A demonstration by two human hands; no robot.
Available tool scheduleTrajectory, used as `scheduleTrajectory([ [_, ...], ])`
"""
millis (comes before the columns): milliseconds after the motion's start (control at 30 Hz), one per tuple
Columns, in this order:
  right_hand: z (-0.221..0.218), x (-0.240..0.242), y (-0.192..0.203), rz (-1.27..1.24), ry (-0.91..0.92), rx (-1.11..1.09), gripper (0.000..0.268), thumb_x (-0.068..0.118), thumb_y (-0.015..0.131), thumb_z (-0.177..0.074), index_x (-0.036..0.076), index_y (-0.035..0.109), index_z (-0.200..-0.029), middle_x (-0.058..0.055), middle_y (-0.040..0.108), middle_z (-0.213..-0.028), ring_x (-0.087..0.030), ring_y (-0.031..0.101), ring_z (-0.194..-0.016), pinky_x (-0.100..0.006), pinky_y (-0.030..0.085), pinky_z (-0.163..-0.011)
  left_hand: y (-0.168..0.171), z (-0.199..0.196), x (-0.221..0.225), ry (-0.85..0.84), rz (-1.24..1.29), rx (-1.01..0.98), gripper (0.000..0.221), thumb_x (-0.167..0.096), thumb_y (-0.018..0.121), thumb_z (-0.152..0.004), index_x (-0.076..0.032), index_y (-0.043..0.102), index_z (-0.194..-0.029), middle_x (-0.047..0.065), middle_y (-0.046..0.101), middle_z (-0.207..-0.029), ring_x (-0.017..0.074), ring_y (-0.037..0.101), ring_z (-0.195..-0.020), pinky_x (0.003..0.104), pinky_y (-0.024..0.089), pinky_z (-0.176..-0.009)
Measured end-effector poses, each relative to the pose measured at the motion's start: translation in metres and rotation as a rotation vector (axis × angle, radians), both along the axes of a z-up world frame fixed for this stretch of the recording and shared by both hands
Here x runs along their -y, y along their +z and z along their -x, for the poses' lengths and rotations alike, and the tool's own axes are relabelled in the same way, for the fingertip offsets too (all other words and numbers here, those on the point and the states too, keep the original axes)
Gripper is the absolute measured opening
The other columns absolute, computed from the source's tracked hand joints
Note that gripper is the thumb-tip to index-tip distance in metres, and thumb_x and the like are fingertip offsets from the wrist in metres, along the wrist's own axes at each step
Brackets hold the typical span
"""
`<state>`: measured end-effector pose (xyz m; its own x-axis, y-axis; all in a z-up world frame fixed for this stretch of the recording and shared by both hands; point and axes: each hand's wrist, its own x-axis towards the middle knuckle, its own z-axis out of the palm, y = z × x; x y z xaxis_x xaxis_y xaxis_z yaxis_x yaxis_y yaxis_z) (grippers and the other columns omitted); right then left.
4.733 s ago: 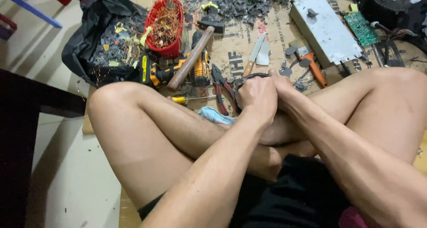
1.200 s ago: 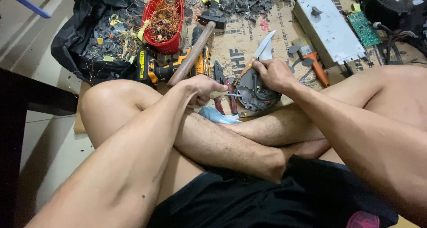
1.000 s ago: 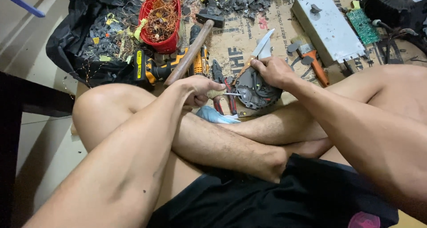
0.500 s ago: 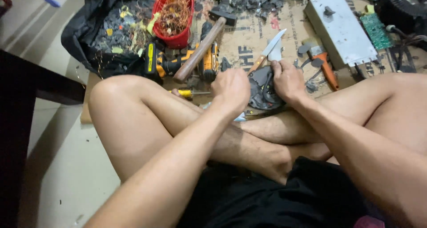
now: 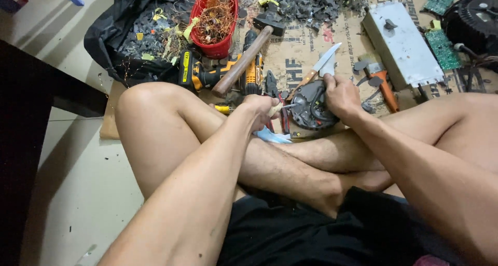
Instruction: The person sits on the floor and uses a screwdriver to remove screws from a black circular electronic component, then uses a hammer to strike a cylindrical copper-wound part on a metal plate. The person handles the components and tools directly, placing removed parts aside.
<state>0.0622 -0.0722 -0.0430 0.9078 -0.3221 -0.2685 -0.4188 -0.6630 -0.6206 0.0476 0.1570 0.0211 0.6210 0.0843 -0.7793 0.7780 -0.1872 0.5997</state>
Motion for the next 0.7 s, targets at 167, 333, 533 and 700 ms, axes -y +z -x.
scheduleTrajectory([
  [167,0.007,0.002,0.014,-0.040,-0.002,-0.001,0.048,0.052,0.041,-0.106,0.018,0.070,-0.125,-0.032,0.066,-0.118,-0.051,0.055,-0.124,-0.060,0.041,-0.108,-0.013,-0.002,0.005,0.016,0.023,0.000,0.043,-0.034,0.064,-0.092,-0.004,0.059,-0.122,0.014,0.073,-0.068,0.0058,0.037,-0.032,0.025,0.043,-0.047],
  [333,0.003,0.004,0.010,-0.047,0.008,-0.010,0.052,0.053,0.039,-0.107,0.017,0.068,-0.129,-0.032,0.065,-0.122,-0.053,0.054,-0.125,-0.060,0.040,-0.109,-0.016,0.000,0.011,0.068,0.008,0.068,0.037,-0.031,0.066,-0.090,0.001,0.064,-0.110,0.016,0.072,-0.065,0.0038,0.037,-0.028,0.020,0.038,-0.038],
  [533,0.012,-0.001,0.020,-0.005,0.046,0.013,0.052,0.051,0.037,-0.108,0.017,0.067,-0.132,-0.031,0.065,-0.124,-0.053,0.054,-0.125,-0.060,0.039,-0.110,0.051,0.022,0.036,-0.678,-0.632,0.602,0.024,-0.024,0.066,-0.085,-0.004,0.080,-0.084,0.015,0.072,-0.068,0.0300,0.074,-0.062,0.040,0.062,-0.058],
  [700,0.006,0.004,0.007,-0.002,0.044,0.032,0.051,0.051,0.037,-0.108,0.017,0.069,-0.129,-0.033,0.066,-0.121,-0.053,0.055,-0.124,-0.061,0.040,-0.108,0.091,0.033,0.052,-0.817,-0.831,0.701,0.017,-0.002,0.063,-0.087,0.003,0.077,-0.094,0.023,0.072,-0.081,0.0392,0.075,-0.082,0.057,0.061,-0.068],
])
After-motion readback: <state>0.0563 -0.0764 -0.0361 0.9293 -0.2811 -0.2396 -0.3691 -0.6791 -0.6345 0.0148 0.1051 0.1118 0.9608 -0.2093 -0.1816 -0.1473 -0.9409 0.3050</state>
